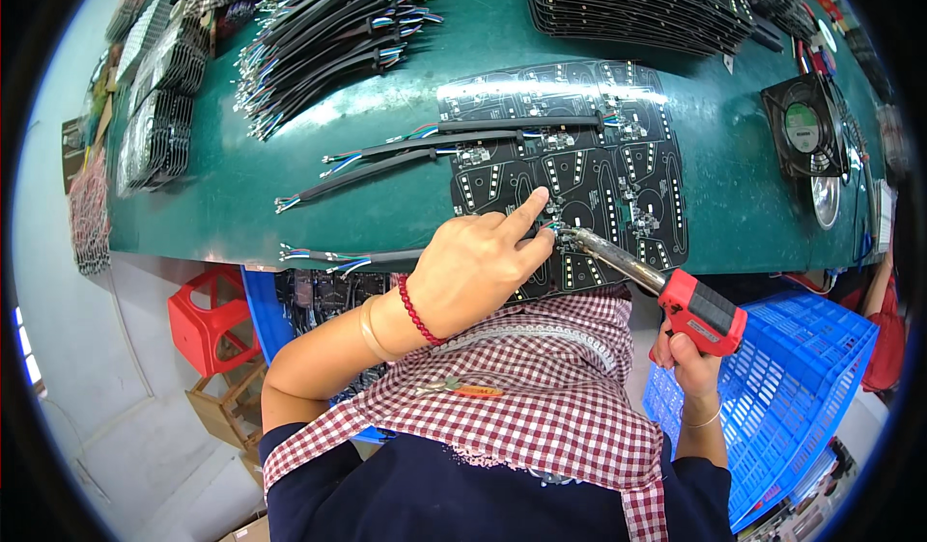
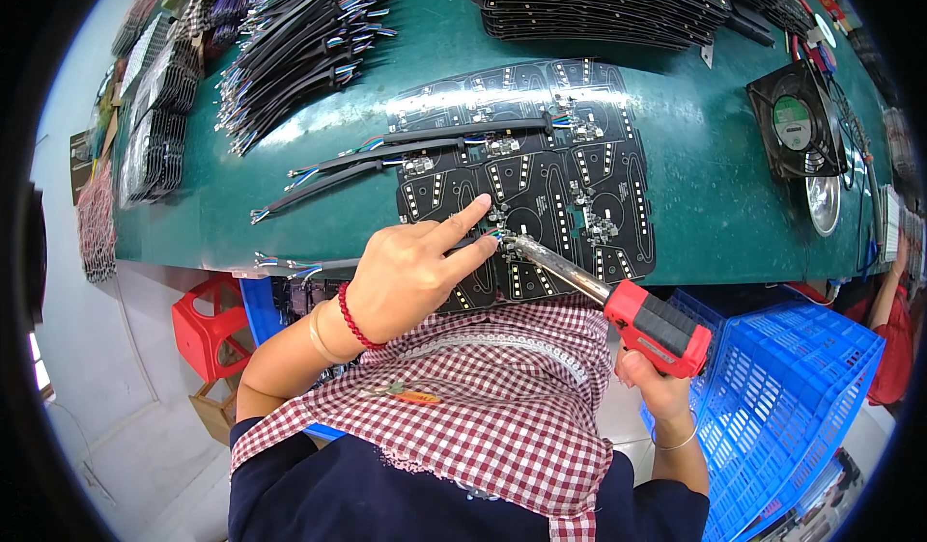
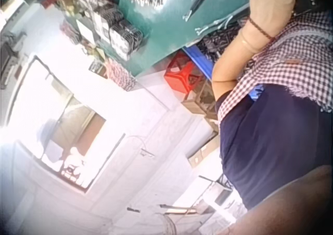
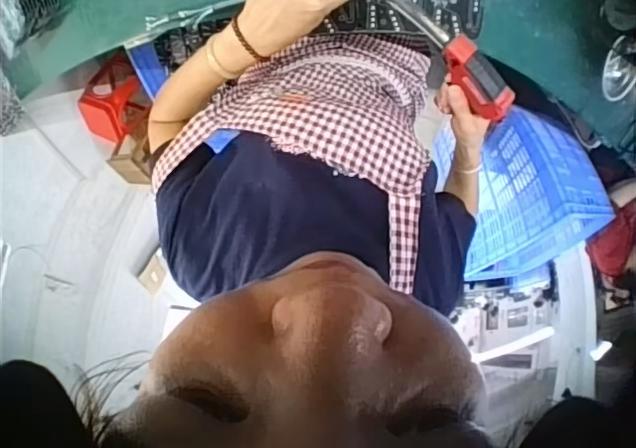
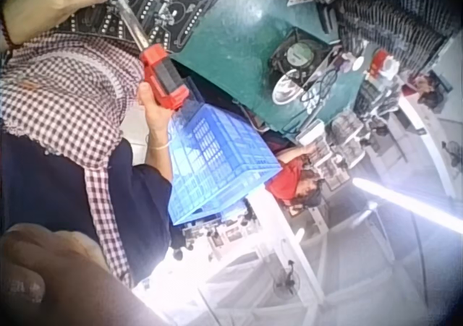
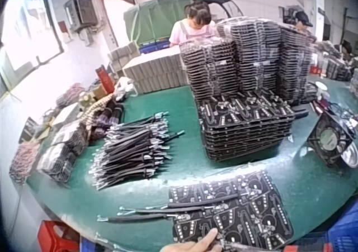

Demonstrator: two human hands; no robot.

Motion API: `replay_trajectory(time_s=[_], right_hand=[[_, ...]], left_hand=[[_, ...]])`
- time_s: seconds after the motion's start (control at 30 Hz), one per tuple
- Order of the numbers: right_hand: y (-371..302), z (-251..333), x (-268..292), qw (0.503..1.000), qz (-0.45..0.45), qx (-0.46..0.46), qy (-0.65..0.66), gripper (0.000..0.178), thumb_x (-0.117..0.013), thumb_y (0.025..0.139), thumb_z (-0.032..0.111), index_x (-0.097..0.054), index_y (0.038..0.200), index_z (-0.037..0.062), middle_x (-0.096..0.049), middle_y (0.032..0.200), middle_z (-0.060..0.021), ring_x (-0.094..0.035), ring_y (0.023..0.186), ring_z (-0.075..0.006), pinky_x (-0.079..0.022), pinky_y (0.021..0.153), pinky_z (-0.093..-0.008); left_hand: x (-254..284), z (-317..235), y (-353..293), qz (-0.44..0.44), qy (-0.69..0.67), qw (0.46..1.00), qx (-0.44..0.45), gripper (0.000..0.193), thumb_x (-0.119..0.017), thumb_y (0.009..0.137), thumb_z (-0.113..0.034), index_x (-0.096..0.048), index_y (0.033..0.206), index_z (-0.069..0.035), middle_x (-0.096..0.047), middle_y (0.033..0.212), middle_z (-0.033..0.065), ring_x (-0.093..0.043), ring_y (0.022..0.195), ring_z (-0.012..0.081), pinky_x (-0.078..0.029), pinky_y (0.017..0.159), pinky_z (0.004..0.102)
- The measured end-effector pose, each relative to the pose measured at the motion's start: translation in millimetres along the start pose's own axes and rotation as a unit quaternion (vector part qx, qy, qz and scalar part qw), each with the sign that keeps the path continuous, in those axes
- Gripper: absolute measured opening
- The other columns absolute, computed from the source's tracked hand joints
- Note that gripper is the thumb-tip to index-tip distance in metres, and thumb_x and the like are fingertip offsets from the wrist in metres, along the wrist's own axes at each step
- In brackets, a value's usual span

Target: The person solders wires onto circuit boards using a soldering iron, places a completed board into a plastic crate, and takes another board from a stack to solder more wires onto it.

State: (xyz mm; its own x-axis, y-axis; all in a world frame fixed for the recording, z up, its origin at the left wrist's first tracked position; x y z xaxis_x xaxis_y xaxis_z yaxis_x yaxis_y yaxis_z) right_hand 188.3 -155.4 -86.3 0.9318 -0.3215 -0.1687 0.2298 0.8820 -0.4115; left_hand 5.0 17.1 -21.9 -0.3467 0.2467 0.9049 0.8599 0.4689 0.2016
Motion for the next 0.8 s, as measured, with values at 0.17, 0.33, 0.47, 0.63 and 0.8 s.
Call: replay_trajectory(time_s=[0.17,0.33,0.47,0.63,0.8], right_hand=[[0,3,1,1.000,0.011,0.011,-0.023,0.028,-0.065,0.088,0.017,-0.054,0.104,-0.0035,-0.054,0.064,-0.0055,-0.049,0.051,-0.0109,-0.041,0.048,-0.0260],[1,8,4,0.999,-0.011,-0.007,-0.038,0.027,-0.065,0.088,0.019,-0.055,0.098,-0.0033,-0.053,0.060,-0.0045,-0.049,0.050,-0.0104,-0.041,0.047,-0.0256],[8,17,-4,1.000,0.000,-0.010,-0.018,0.030,-0.064,0.088,0.024,-0.056,0.097,-0.0037,-0.052,0.057,-0.0046,-0.047,0.047,-0.0107,-0.040,0.045,-0.0256],[8,34,-8,1.000,-0.020,0.012,0.021,0.036,-0.061,0.090,0.030,-0.053,0.099,-0.0042,-0.047,0.053,-0.0049,-0.043,0.041,-0.0108,-0.037,0.040,-0.0266],[16,53,7,0.993,-0.028,0.103,0.051,0.046,-0.052,0.095,0.039,-0.044,0.115,-0.0025,-0.047,0.057,-0.0037,-0.043,0.044,-0.0098,-0.039,0.044,-0.0232]], left_hand=[[0,-1,0,-0.006,0.006,1.000,0.000,0.031,-0.064,0.067,-0.005,-0.067,0.098,-0.008,-0.061,0.124,0.0158,-0.062,0.062,0.0177,-0.052,0.055,0.0303],[0,-1,0,-0.006,0.002,1.000,0.001,0.030,-0.063,0.067,-0.006,-0.066,0.097,-0.008,-0.061,0.124,0.0159,-0.062,0.062,0.0181,-0.052,0.056,0.0302],[-1,-1,-1,0.001,0.004,1.000,0.004,0.031,-0.063,0.067,-0.006,-0.066,0.097,-0.008,-0.060,0.124,0.0160,-0.062,0.063,0.0183,-0.052,0.056,0.0303],[-2,-1,0,0.006,0.008,1.000,0.003,0.031,-0.063,0.067,-0.006,-0.066,0.098,-0.008,-0.059,0.125,0.0162,-0.062,0.065,0.0181,-0.052,0.057,0.0306],[-1,-1,-1,0.004,0.014,1.000,-0.003,0.032,-0.063,0.067,-0.006,-0.066,0.099,-0.009,-0.059,0.125,0.0159,-0.062,0.066,0.0177,-0.052,0.057,0.0302]])
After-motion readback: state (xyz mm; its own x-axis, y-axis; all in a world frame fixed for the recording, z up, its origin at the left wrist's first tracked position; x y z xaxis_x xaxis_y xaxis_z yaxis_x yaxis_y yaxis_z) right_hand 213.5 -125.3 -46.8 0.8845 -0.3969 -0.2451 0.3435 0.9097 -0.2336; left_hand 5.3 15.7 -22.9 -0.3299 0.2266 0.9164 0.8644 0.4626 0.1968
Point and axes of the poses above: each hand's wrist, its own y-axis towards the middle knuckle, its own x-axis out of the back of the hand, z = x × y, the point moved 10 cm from there along y, towards the middle knuckle
